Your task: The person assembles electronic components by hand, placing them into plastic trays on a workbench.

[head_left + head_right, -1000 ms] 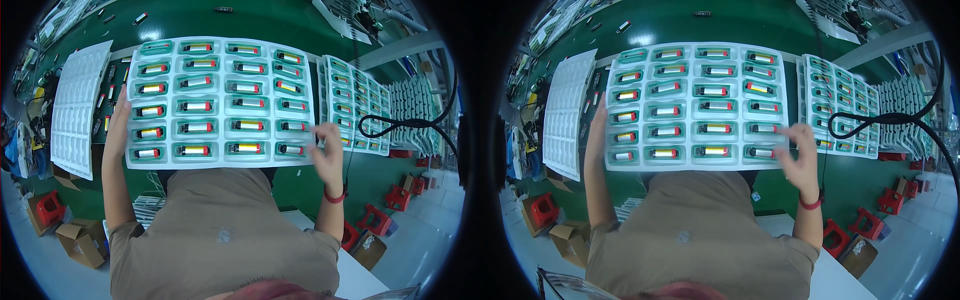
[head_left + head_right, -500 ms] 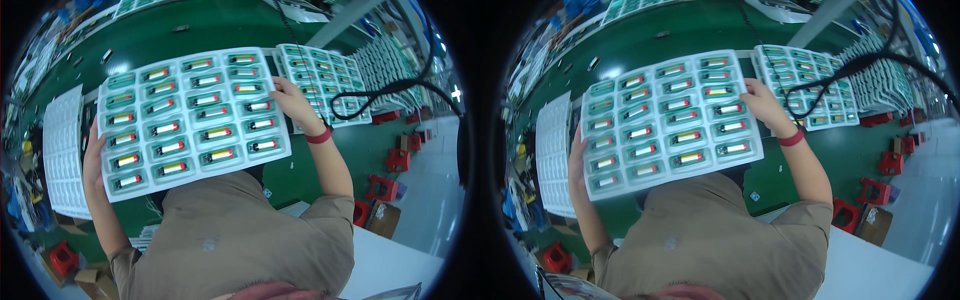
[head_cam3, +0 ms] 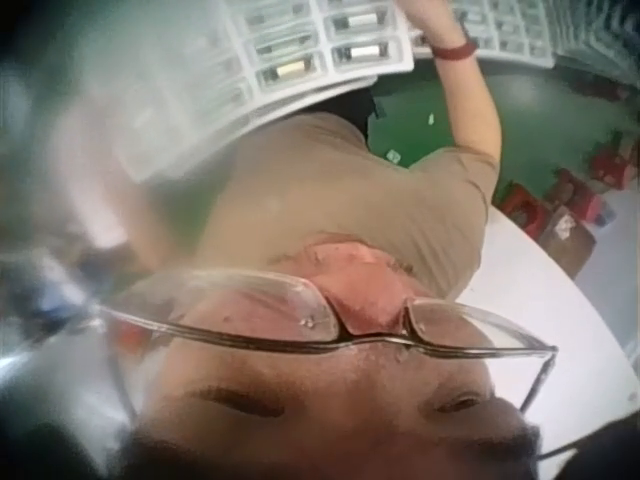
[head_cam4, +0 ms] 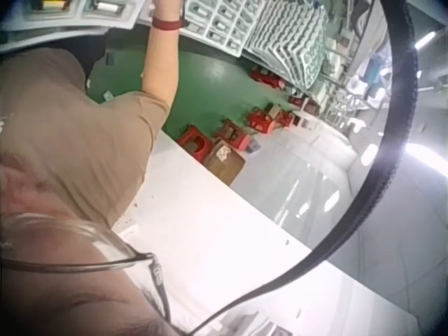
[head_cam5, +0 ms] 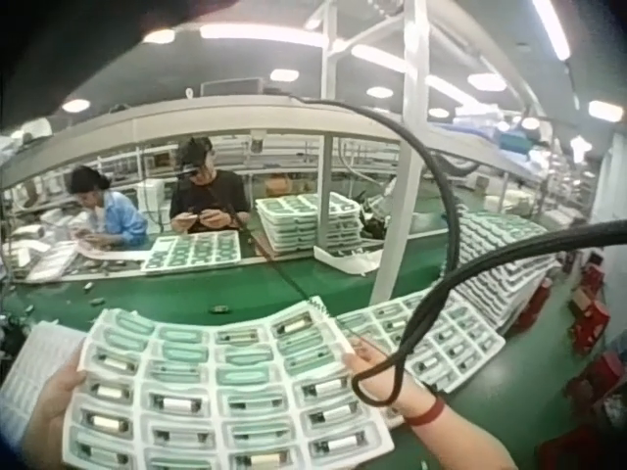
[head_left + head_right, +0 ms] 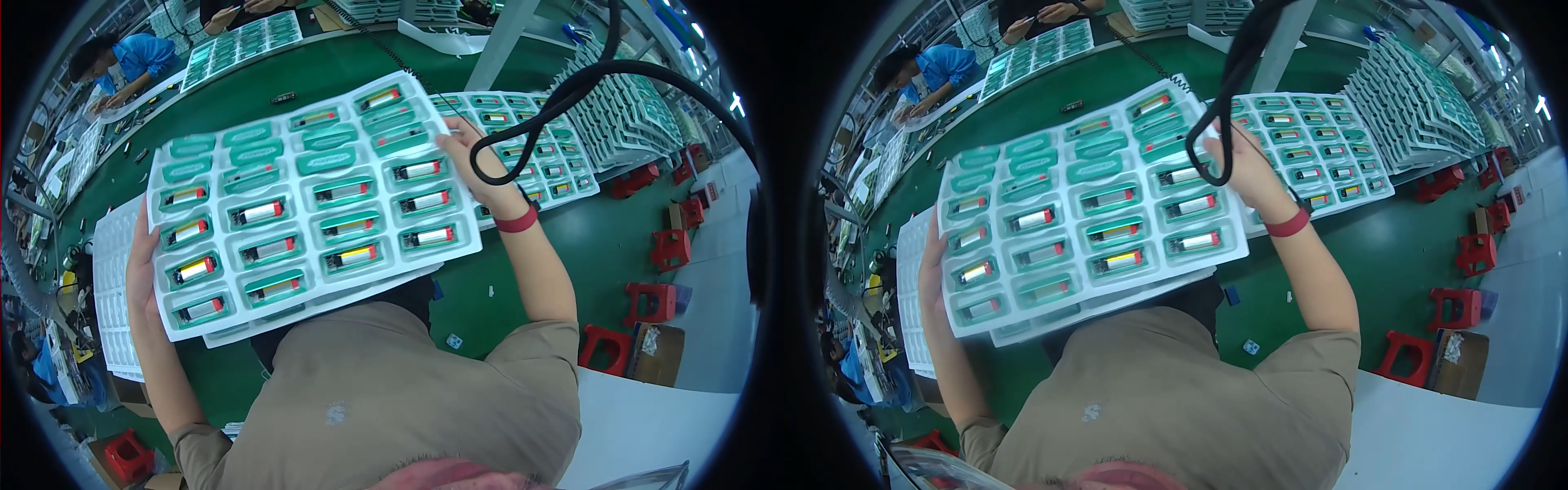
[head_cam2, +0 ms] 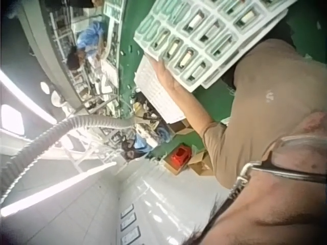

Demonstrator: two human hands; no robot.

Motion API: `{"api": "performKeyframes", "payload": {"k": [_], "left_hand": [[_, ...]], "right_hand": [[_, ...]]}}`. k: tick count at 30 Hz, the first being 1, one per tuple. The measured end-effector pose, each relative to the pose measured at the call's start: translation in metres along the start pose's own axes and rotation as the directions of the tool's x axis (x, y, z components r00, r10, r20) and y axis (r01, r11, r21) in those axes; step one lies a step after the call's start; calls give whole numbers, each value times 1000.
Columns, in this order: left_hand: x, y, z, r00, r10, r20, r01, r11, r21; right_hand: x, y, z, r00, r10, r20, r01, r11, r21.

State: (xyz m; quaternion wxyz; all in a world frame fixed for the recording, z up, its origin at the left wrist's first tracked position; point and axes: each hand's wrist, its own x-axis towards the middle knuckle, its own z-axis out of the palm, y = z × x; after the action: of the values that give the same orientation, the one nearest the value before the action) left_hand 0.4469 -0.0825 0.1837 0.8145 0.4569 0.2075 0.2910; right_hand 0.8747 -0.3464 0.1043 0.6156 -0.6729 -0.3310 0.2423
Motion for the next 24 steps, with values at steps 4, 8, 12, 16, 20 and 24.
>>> {"api": "performKeyframes", "payload": {"k": [4, 8, 12, 16, 20, 24], "left_hand": [[32, -17, 43, 998, 25, 66, -24, 1000, -10], [75, -55, 81, 985, -62, 160, 78, 992, -101], [108, -107, 133, 978, -112, 177, 136, 982, -128], [136, -164, 218, 960, -213, 181, 249, 947, -205], [152, -207, 283, 958, -186, 220, 251, 912, -325], [165, -240, 320, 939, -200, 281, 310, 845, -435]], "right_hand": [[2, -14, -63, 992, 20, -123, -25, 999, -41], [-18, -46, -115, 960, 70, -270, -102, 989, -106], [-3, -31, -218, 980, 121, -159, -151, 970, -193], [3, -18, -315, 962, 56, -266, -181, 861, -475], [19, -23, -379, 935, 210, -287, -296, 905, -304], [35, 10, -454, 956, 88, -280, -224, 835, -502]]}}
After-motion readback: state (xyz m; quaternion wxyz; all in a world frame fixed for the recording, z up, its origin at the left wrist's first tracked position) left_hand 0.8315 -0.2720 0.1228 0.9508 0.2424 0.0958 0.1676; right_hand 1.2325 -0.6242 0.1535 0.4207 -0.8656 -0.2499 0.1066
